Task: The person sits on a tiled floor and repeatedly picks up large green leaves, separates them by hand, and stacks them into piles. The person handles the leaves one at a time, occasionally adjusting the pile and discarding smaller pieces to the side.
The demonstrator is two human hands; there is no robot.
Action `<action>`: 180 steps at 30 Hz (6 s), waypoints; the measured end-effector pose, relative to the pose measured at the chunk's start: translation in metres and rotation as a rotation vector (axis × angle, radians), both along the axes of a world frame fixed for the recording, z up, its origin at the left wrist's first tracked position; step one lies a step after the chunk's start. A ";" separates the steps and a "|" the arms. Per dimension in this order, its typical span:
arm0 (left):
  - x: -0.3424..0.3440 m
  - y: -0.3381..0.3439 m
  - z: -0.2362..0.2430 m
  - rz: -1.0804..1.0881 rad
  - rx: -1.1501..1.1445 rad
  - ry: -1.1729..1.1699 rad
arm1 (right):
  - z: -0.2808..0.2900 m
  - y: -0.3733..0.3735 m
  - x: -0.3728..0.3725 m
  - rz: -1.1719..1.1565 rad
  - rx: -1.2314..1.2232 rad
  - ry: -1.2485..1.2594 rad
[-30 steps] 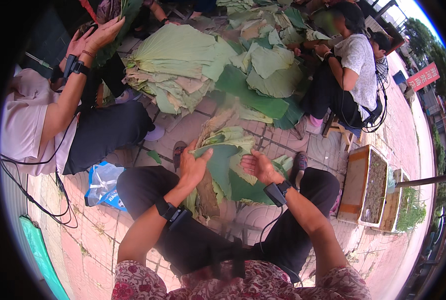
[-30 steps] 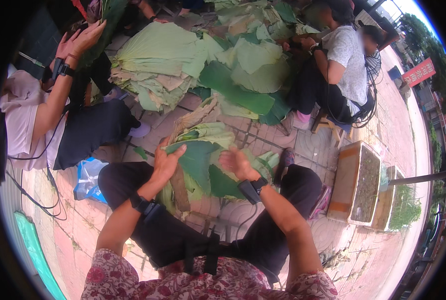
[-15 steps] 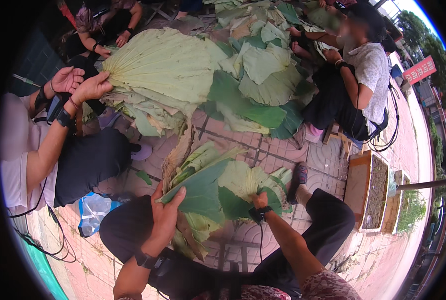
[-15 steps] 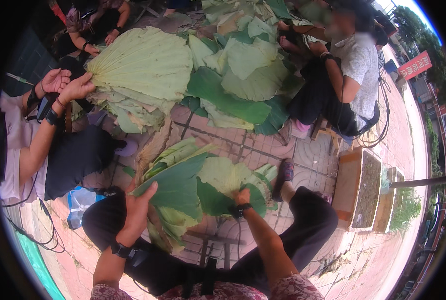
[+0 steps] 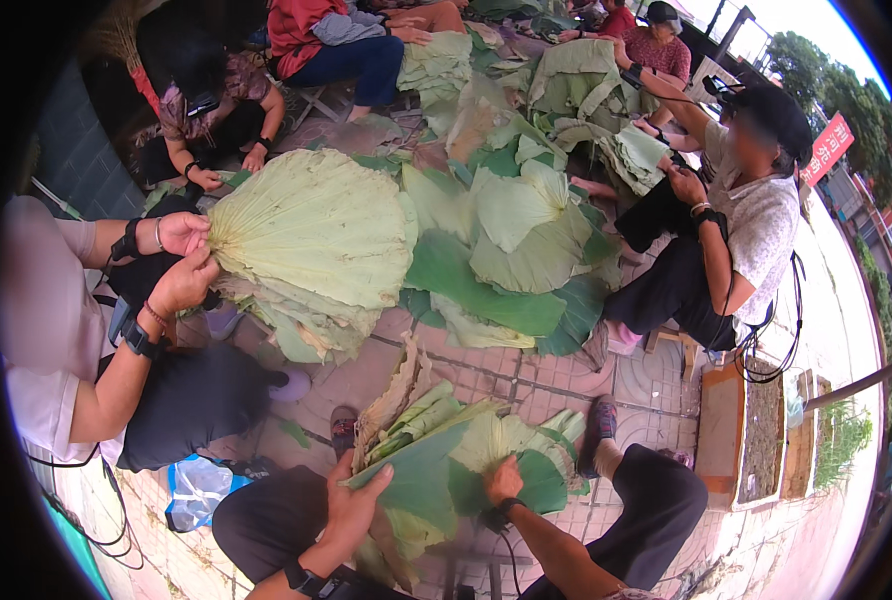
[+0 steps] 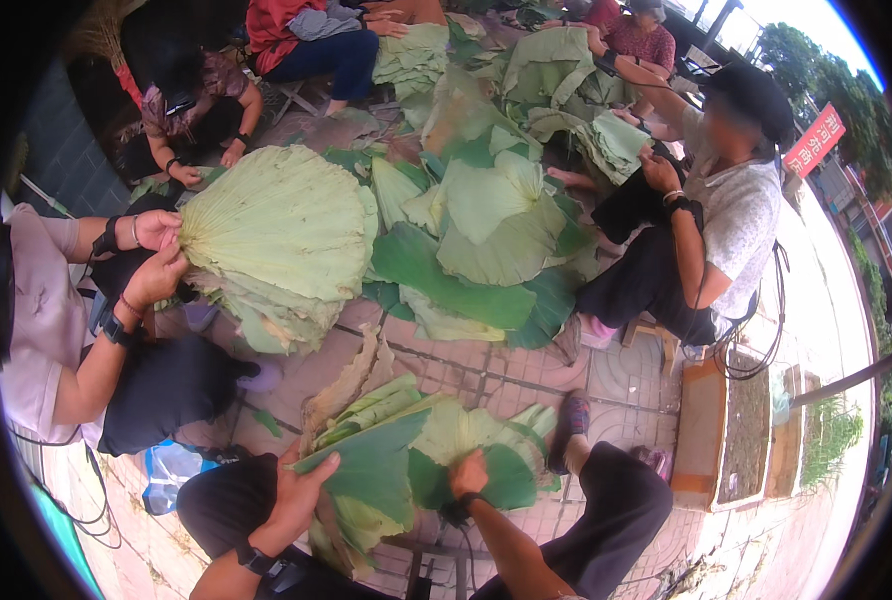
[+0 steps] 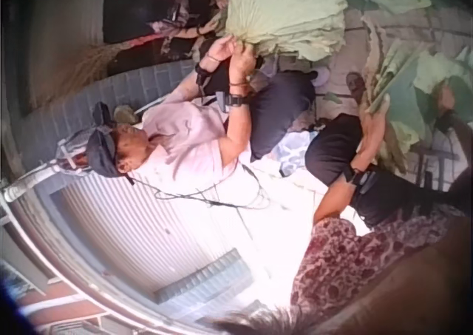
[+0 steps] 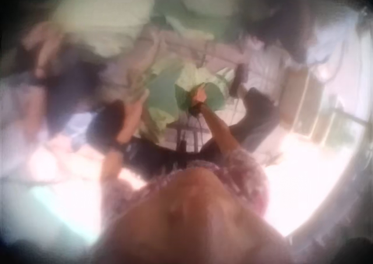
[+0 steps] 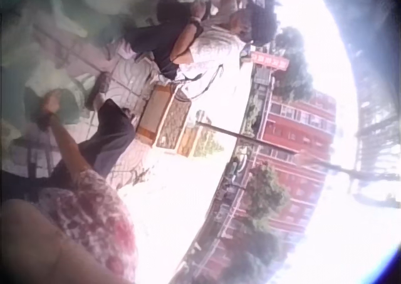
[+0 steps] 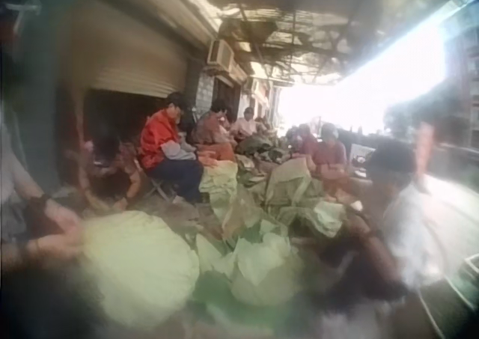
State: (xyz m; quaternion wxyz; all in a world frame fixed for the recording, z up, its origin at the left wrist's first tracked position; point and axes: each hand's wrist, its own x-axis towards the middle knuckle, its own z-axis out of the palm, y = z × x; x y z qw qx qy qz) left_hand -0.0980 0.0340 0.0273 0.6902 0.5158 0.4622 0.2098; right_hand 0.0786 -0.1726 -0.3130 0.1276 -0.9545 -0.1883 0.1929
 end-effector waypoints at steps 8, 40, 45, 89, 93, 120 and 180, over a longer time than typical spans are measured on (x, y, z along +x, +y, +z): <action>-0.004 -0.004 -0.016 -0.028 0.130 -0.021 | 0.016 -0.009 0.032 0.057 0.152 0.187; 0.059 -0.061 -0.056 -0.433 0.675 0.372 | 0.259 0.009 0.026 -0.170 0.744 1.290; 0.064 -0.062 -0.052 -0.551 0.557 0.340 | 0.261 0.014 0.032 -0.166 0.756 1.316; 0.033 -0.030 -0.050 -0.064 0.600 0.270 | 0.244 0.045 0.012 -0.220 0.688 1.188; 0.020 -0.020 -0.032 -0.027 0.527 0.244 | 0.210 0.034 0.012 -0.119 0.508 1.103; 0.012 -0.018 -0.009 -0.126 0.310 0.014 | 0.027 -0.002 -0.072 0.829 -0.469 0.195; 0.067 -0.035 -0.046 -0.195 0.531 0.387 | 0.262 0.033 0.032 0.319 0.842 0.364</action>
